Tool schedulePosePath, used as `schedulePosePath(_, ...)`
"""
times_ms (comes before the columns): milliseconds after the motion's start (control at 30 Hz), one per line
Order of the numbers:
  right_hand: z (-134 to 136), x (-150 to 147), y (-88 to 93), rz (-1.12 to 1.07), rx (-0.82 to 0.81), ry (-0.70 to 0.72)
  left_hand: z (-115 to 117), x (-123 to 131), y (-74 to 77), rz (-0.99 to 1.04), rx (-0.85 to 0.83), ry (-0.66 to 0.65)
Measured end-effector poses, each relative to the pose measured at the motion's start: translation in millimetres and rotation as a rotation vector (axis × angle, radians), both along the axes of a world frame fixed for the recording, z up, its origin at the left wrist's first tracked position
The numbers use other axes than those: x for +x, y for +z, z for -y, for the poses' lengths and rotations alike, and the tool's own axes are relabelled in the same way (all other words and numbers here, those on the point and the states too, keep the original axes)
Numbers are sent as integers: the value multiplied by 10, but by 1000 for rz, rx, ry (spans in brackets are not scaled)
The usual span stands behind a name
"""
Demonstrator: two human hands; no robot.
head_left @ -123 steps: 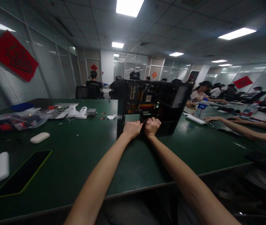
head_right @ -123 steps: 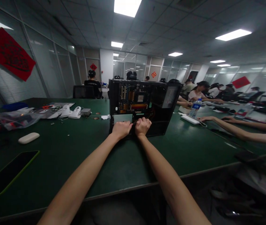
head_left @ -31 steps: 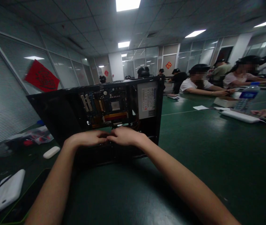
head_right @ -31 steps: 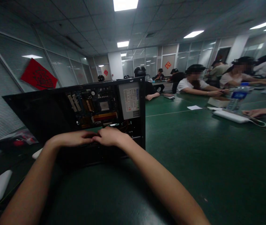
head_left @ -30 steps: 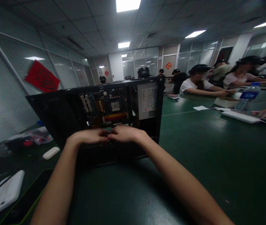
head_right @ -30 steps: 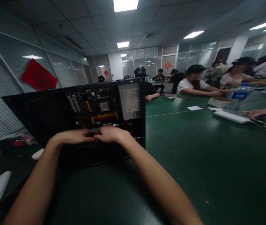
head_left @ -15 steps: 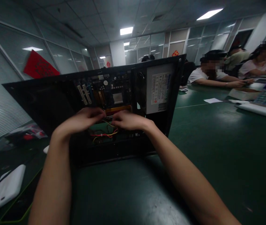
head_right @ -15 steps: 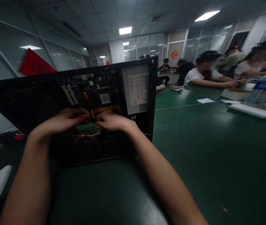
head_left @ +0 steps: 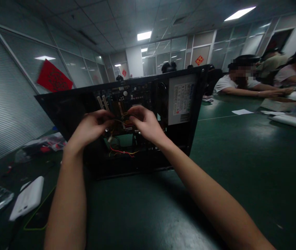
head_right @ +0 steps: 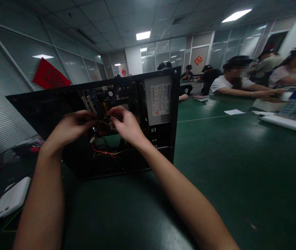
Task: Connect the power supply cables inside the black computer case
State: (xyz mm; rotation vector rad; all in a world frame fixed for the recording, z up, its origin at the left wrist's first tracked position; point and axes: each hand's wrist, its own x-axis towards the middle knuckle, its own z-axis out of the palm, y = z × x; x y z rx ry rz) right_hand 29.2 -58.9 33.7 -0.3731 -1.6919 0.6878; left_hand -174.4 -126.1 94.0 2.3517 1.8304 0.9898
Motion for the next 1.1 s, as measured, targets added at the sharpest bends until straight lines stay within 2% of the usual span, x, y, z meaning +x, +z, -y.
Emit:
schedulePosePath(133, -34, -13, -59, -53, 11, -137, -2, 8, 5, 55, 122, 81)
schedulePosePath(267, -129, -45, -196, 121, 29, -288, 33, 22, 10, 91, 146, -48)
schedulePosePath(367, -162, -90, -274, 246, 20, -323, 58, 40, 26, 55, 219, -83)
schedulePosePath(467, -132, -98, -275, 359, 39, -251, 58, 54, 37, 13, 328, -59)
schedulePosePath(633, -49, -1, -181, 427, -8, -242, 38, 40, 29, -11, 486, 12)
schedulePosePath(767, -47, 63, -164, 528, -151, -40, -6, 75, -3, 135, 476, 85)
schedulePosePath(833, -66, 78, -167, 468, -253, 112, -59, 122, -25, 245, 480, 74)
schedulePosePath(933, -106, 111, -149, 256, -330, 298, -167, 187, -56, 449, 468, 21)
schedulePosePath(1000, -137, 142, -128, 137, -353, 339, -228, 203, -71, 568, 401, 1)
schedulePosePath(1100, -184, 169, -111, 34, -324, 280, -260, 181, -81, 647, 277, -9)
